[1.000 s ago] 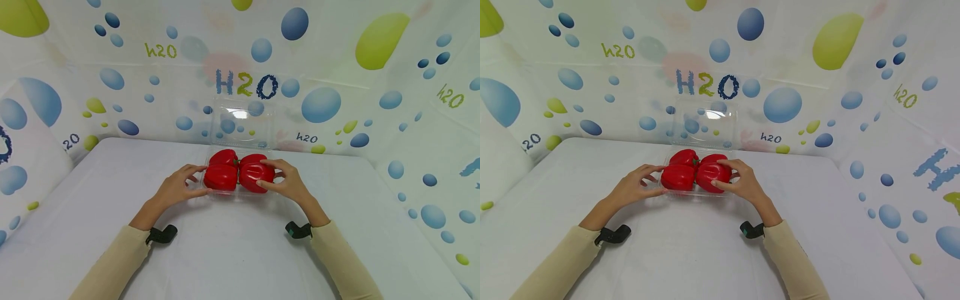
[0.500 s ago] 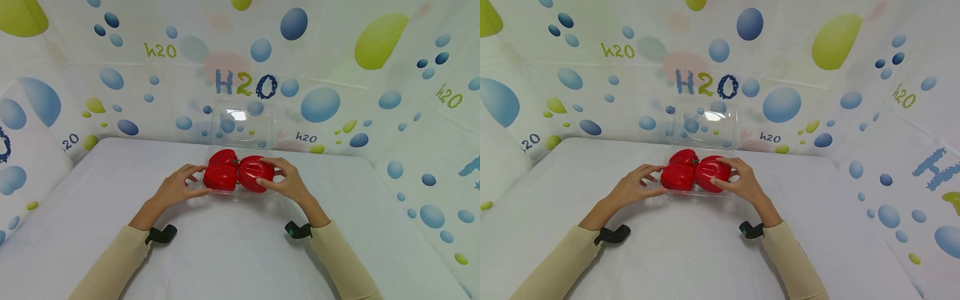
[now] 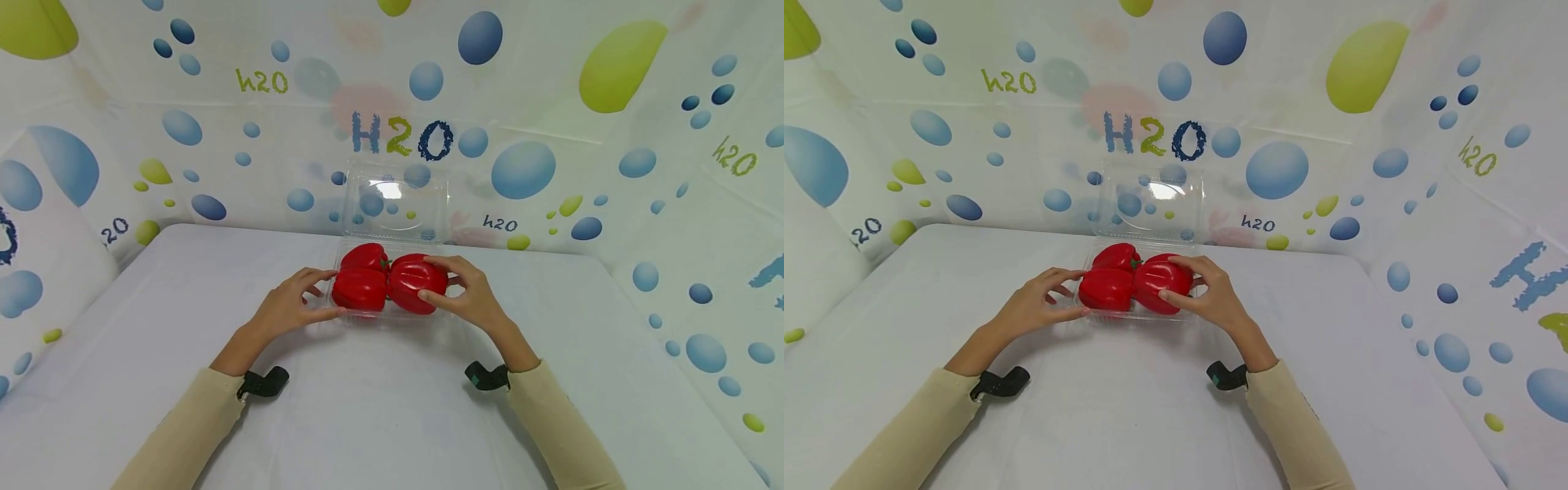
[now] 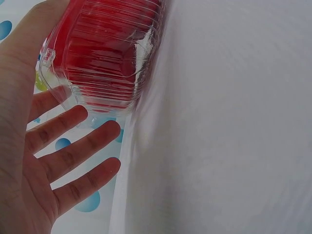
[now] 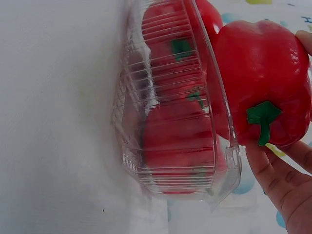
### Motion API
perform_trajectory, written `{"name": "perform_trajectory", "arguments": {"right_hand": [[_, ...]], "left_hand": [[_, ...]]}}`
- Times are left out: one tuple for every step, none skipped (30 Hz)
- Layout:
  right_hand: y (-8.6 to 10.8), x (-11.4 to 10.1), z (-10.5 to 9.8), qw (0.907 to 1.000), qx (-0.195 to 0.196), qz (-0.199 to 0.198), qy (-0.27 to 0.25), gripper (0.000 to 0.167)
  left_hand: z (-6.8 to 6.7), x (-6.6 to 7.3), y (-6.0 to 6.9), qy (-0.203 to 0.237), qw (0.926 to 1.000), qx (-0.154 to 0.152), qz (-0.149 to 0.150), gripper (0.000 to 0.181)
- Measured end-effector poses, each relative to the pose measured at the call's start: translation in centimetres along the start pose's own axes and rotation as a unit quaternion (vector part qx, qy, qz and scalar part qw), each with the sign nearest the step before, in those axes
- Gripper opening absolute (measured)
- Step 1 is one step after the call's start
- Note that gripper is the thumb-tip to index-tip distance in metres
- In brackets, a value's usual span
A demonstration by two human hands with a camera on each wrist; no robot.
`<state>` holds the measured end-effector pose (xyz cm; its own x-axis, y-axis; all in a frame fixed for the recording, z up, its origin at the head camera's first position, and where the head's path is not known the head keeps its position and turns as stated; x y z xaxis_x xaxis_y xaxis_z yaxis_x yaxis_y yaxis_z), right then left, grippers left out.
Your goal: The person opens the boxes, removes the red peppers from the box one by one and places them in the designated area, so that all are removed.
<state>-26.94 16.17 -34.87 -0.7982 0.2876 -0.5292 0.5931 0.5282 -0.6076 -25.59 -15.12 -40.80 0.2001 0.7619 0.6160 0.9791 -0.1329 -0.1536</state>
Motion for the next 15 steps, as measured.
{"name": "perform_trajectory", "arguments": {"right_hand": [[0.1,0.5,0.1,1.0,0.0,0.0,-0.002,0.059],[0.2,1.1,0.2,1.0,0.001,-0.001,-0.002,0.061],[0.3,1.6,0.3,1.0,0.001,-0.002,-0.005,0.062],[0.3,1.8,0.4,1.0,0.001,-0.003,-0.008,0.063],[0.3,1.8,0.4,1.0,0.0,-0.003,-0.008,0.064],[0.3,1.9,0.4,0.9999,-0.001,-0.003,-0.01,0.064],[0.3,1.8,0.4,0.9999,-0.002,-0.005,-0.013,0.065],[0.3,1.8,0.4,0.9999,-0.003,-0.007,-0.015,0.064],[0.3,1.7,0.4,0.9998,-0.003,-0.007,-0.017,0.064],[0.3,1.5,0.4,0.9998,-0.004,-0.009,-0.018,0.064],[0.3,1.4,0.4,0.9997,-0.005,-0.011,-0.019,0.063],[0.3,1.3,0.4,0.9997,-0.006,-0.012,-0.02,0.063],[0.3,1.2,0.5,0.9997,-0.007,-0.014,-0.021,0.063],[0.3,1.0,0.5,0.9996,-0.008,-0.015,-0.022,0.063],[0.3,0.9,0.6,0.9996,-0.01,-0.016,-0.022,0.063]], "left_hand": [[0.0,0.0,0.0,0.0,1.0,0.0,0.0,0.078],[0.0,0.0,0.0,0.0,1.0,0.0,0.0,0.078],[0.0,0.0,0.0,0.0,1.0,0.0,-0.001,0.078],[0.0,0.0,0.0,0.001,1.0,0.0,0.0,0.078],[0.0,0.0,0.0,0.001,1.0,0.0,0.0,0.077],[0.0,0.0,0.0,0.001,1.0,0.001,0.0,0.077],[0.0,0.0,0.0,0.001,1.0,0.001,0.0,0.077],[0.0,0.0,0.0,0.001,1.0,0.001,0.0,0.077],[0.0,0.0,0.0,0.001,1.0,0.001,0.0,0.077],[0.0,0.0,0.0,0.001,1.0,0.001,0.0,0.077],[0.0,0.0,0.0,0.0,1.0,0.001,0.001,0.077],[0.0,0.0,0.0,0.0,1.0,0.001,0.0,0.077],[0.0,0.0,0.0,0.0,1.0,0.002,0.0,0.077],[-0.1,0.0,0.0,0.0,1.0,0.001,0.0,0.077],[-0.1,0.0,0.1,0.0,1.0,0.001,0.0,0.077]]}}
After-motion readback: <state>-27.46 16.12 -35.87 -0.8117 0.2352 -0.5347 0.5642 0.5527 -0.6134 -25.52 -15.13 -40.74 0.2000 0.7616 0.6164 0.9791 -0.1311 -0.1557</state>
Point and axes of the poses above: each hand's wrist, its own y-axis away from the middle knuckle, its own z-axis out of the palm, x = y × z, the point moved 2 cm from there along -y, towards the middle knuckle, and after that the axes turned 10 degrees about -z, right-handed, at the moved point
